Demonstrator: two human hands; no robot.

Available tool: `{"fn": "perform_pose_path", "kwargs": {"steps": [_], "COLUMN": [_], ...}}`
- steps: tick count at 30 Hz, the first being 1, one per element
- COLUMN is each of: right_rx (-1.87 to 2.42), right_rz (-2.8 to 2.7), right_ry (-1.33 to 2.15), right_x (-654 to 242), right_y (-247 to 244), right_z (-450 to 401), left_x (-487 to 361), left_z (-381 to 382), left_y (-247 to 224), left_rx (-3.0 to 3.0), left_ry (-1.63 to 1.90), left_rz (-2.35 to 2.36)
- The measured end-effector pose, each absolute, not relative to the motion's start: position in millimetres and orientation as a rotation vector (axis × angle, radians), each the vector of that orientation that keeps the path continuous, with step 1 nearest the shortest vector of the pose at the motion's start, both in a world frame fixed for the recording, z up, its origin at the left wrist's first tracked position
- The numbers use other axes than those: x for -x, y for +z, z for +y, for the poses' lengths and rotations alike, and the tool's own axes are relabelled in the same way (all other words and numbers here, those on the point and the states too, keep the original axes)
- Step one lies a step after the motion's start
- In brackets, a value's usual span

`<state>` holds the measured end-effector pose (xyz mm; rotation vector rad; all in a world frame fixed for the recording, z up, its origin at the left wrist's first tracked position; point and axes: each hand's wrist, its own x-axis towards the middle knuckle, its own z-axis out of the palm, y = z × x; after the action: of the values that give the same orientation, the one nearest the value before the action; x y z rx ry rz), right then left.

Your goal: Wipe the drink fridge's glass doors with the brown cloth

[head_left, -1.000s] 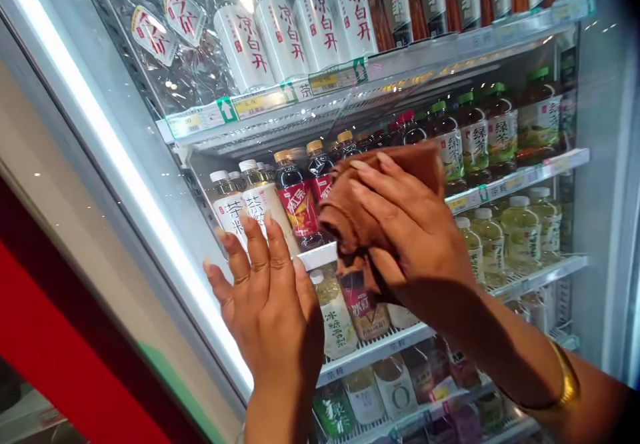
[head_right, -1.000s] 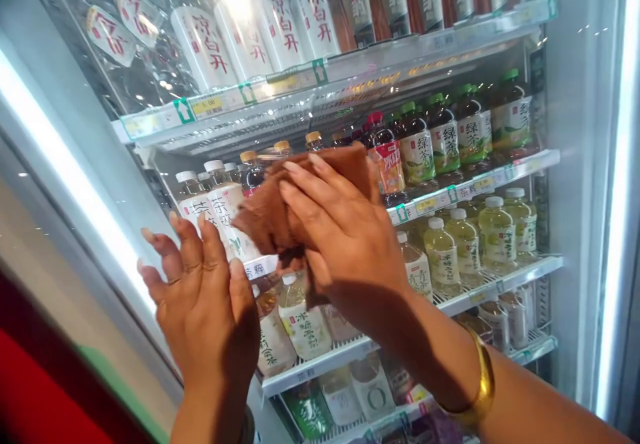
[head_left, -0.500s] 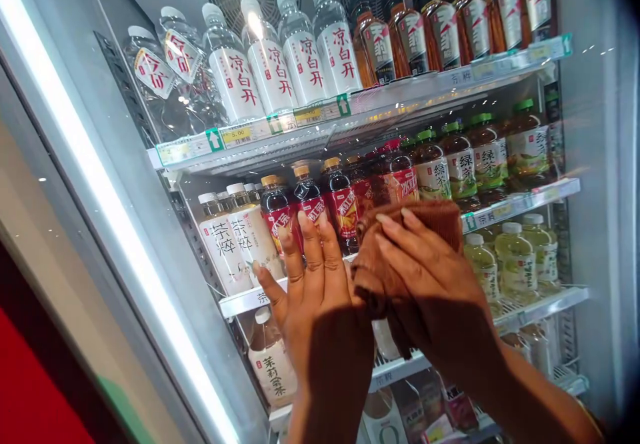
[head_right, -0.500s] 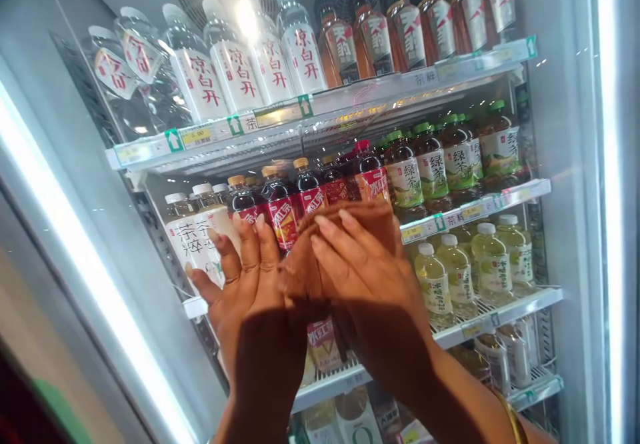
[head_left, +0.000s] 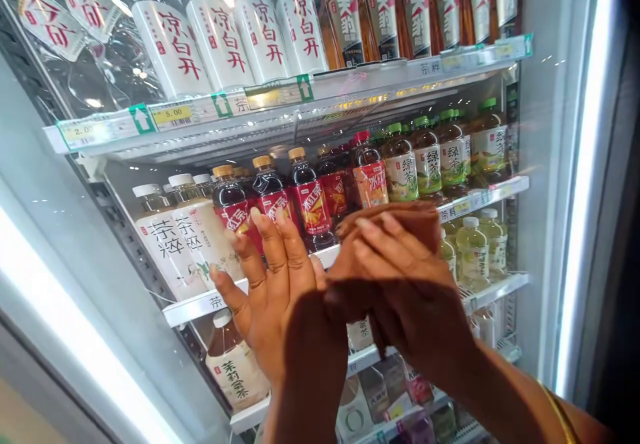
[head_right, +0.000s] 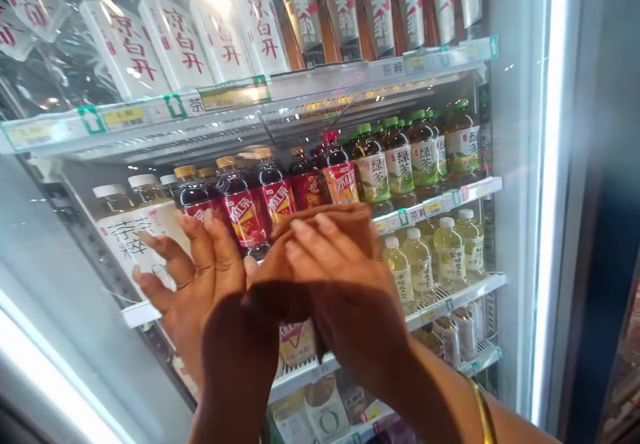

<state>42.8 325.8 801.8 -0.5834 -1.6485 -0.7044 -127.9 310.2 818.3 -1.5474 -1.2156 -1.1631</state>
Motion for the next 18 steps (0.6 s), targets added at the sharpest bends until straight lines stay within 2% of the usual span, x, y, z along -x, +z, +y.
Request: {"fn": "perform_pose_path", "kwargs": {"steps": [6, 13, 18], "right_rx": [0.507, 0.56, 0.528], "right_rz": [-1.676, -1.65, -1.691], "right_ry": [-0.733, -0.706, -0.746], "right_x": [-52, -59, -74], "right_y": [826, 798, 823], "right_z": [329, 329, 337], "left_x": [110, 89, 76], "left_z": [309, 312, 315], "left_y": [822, 814, 814], "left_rx": [1.549, 1.599, 1.537], "left_ry": [-1.153, -1.149, -1.152], "left_rz": [-1.264, -1.227, -1.259]}}
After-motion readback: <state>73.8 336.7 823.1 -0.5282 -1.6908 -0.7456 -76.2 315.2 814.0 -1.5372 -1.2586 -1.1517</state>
